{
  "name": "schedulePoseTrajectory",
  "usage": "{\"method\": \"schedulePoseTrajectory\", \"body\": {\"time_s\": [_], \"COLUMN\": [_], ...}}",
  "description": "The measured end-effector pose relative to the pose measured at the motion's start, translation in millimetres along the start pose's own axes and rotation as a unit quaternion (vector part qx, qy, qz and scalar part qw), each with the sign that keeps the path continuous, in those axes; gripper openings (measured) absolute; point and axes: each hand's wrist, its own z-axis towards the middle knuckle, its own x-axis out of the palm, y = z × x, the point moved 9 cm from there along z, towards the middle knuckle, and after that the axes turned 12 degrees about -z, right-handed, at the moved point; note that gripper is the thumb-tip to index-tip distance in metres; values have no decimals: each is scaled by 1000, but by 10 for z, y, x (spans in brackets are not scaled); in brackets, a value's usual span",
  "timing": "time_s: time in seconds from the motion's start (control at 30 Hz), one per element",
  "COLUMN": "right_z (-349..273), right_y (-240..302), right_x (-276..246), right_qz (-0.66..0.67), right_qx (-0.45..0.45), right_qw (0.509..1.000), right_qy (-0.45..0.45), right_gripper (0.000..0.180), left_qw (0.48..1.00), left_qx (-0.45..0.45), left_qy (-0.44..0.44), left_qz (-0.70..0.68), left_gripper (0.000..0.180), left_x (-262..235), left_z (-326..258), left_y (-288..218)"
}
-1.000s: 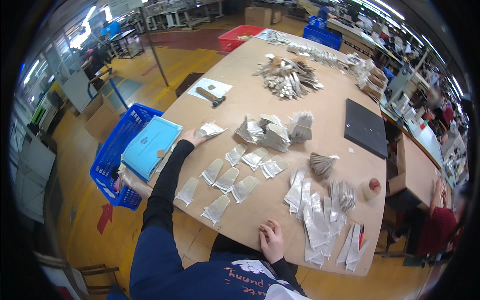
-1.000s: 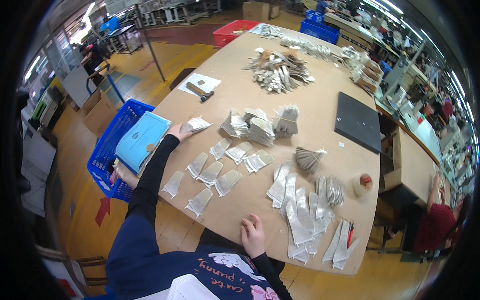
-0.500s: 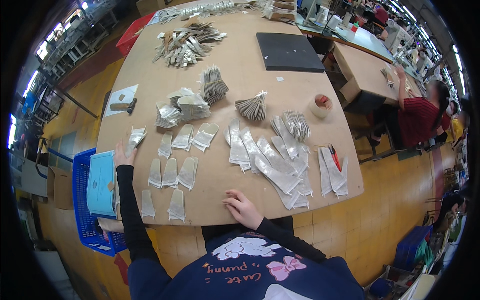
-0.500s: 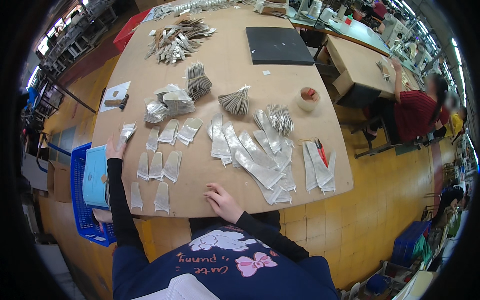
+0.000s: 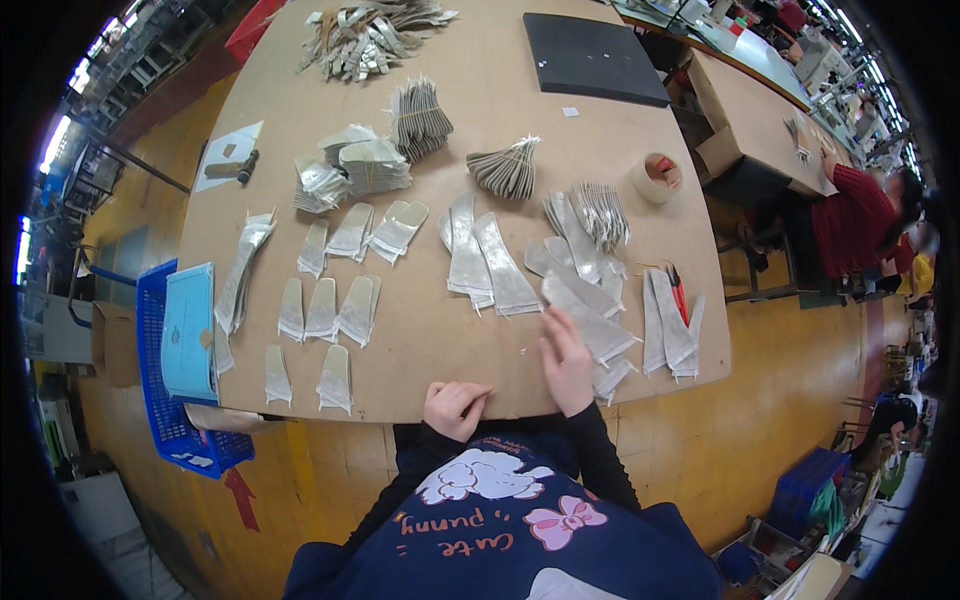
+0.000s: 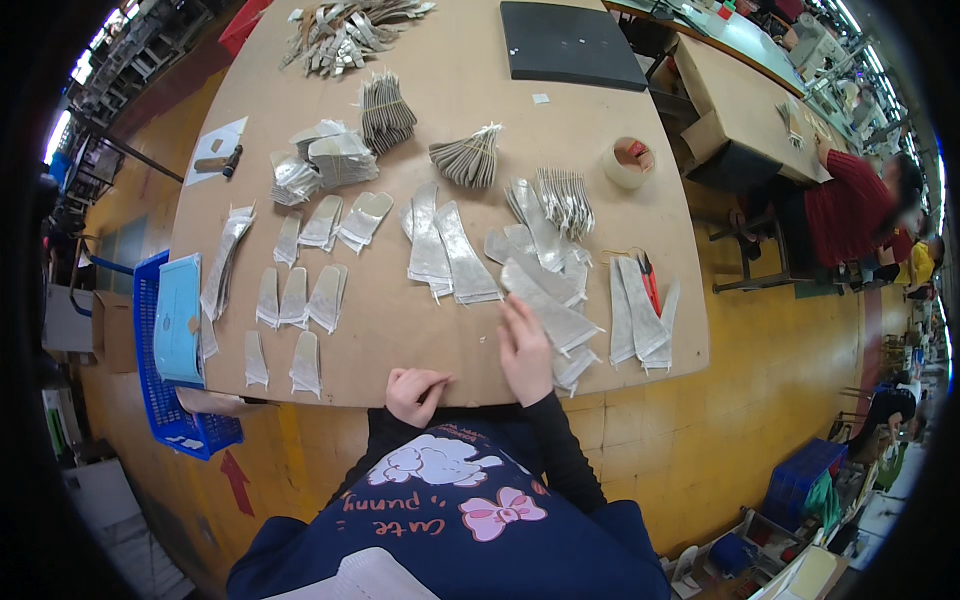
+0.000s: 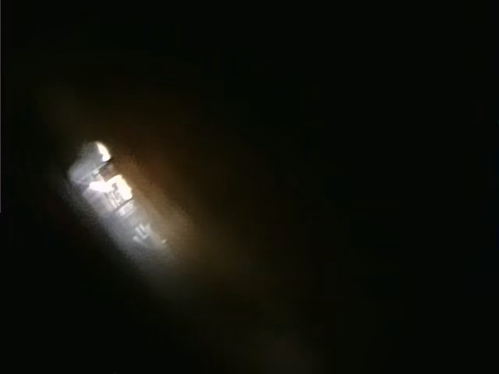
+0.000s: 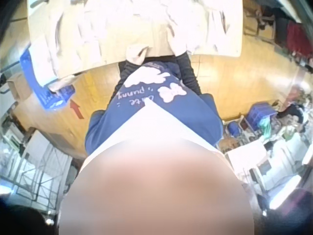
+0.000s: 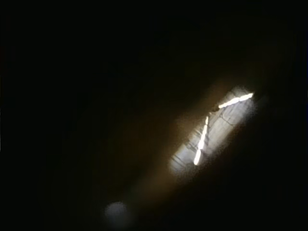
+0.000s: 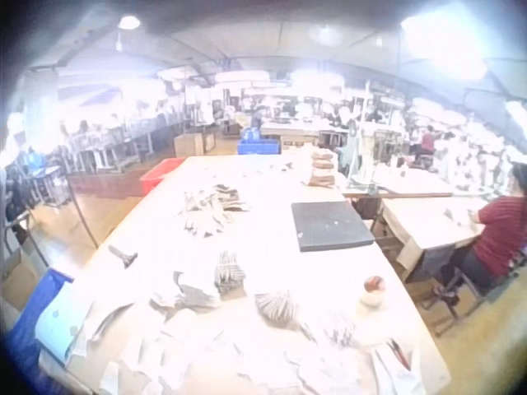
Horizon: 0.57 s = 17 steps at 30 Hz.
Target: The person sorts small translucent pouches on a table, separating them into individual units and arranging them into neat rows. The person handles the pouches by hand, picking them up, aligning them, and placing them in organized stacks.
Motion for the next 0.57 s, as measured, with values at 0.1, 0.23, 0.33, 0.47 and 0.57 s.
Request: {"method": "schedulePoseTrajectory", "body": {"time_s": [0.1,0.23,0.33,0.47,0.57], "right_z": [80,195,344,542,512], "right_y": [-69,105,317,133,24], "right_x": [-166,-32,93,401,286], "right_qz": [-6,7,-37,-34,199], "right_qx": [14,-16,-52,81,156], "right_qw": [1000,1000,997,993,966], "right_qy": [-24,11,-48,78,48], "right_gripper": [36,38,44,50,53], "left_qw": [999,998,998,998,999], "left_qx": [-3,6,8,8,4], "left_qy": [-25,-22,-28,-19,-14], "left_qz": [26,56,51,56,53], "left_gripper": [11,13,13,12,13], "left_x": [24,85,81,77,88], "left_z": [27,37,61,76,39], "left_y": [50,8,13,21,59]}}
